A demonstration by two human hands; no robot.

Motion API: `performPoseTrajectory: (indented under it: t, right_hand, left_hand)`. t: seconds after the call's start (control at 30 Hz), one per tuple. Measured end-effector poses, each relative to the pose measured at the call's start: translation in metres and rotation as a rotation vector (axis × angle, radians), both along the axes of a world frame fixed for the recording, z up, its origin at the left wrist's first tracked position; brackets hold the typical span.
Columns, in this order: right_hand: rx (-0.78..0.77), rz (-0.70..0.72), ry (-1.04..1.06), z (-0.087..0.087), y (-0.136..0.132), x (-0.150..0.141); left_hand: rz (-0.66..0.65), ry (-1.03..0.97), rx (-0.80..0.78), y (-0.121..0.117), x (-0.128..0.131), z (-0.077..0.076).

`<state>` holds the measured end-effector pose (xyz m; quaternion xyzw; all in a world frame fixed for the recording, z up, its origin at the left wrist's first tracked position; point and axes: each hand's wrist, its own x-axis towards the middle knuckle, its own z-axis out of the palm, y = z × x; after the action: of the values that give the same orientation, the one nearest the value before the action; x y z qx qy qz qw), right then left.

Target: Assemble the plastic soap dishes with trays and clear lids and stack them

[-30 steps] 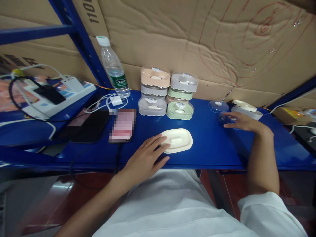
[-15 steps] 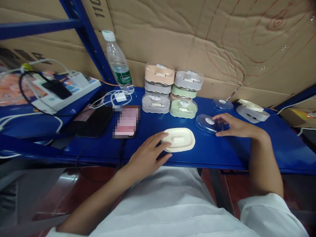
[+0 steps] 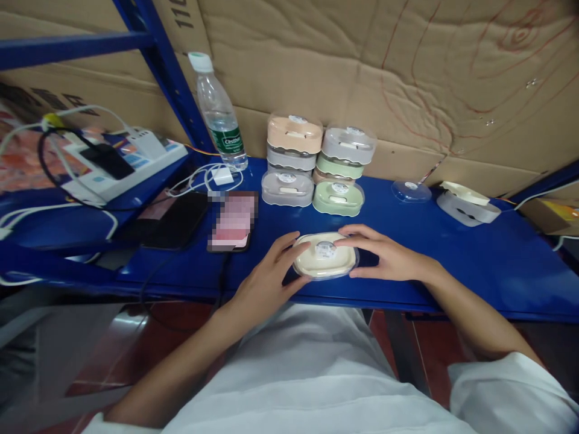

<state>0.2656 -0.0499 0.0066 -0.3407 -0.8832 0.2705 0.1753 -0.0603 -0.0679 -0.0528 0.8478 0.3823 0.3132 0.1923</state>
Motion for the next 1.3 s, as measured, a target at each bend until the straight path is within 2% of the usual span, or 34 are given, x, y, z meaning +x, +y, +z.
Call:
performPoseTrajectory:
  t: [0.27, 0.47, 0.7, 1.0, 1.2, 1.3]
  right_hand:
    - [0.066, -0.044, -0.044, -0.010, 0.002, 0.000]
    - [0.248, -0.006, -0.102, -0.015, -0.002, -0.006]
    - [0.375, 0.014, -0.190, -0.013, -0.003, -0.011]
    - [0.411, 0.010, -0.192, -0.014, -0.003, -0.012]
    - [0.754, 0.028, -0.315, -0.025, -0.001, -0.006]
    - [0.850, 0.038, -0.365, -0.029, 0.000, -0.005]
  left_hand:
    - [-0.010, 0.009, 0.014, 0.000, 0.000, -0.002]
    - [-0.002, -0.010, 0.032, 0.000, 0.000, -0.001]
    - [0.008, -0.006, 0.015, 0.001, 0.000, -0.002]
    - [0.019, 0.013, -0.012, 0.002, 0.000, -0.006]
    - [0.019, 0.010, 0.014, 0.002, 0.001, -0.005]
    - [0.022, 0.007, 0.017, 0.002, 0.002, -0.004]
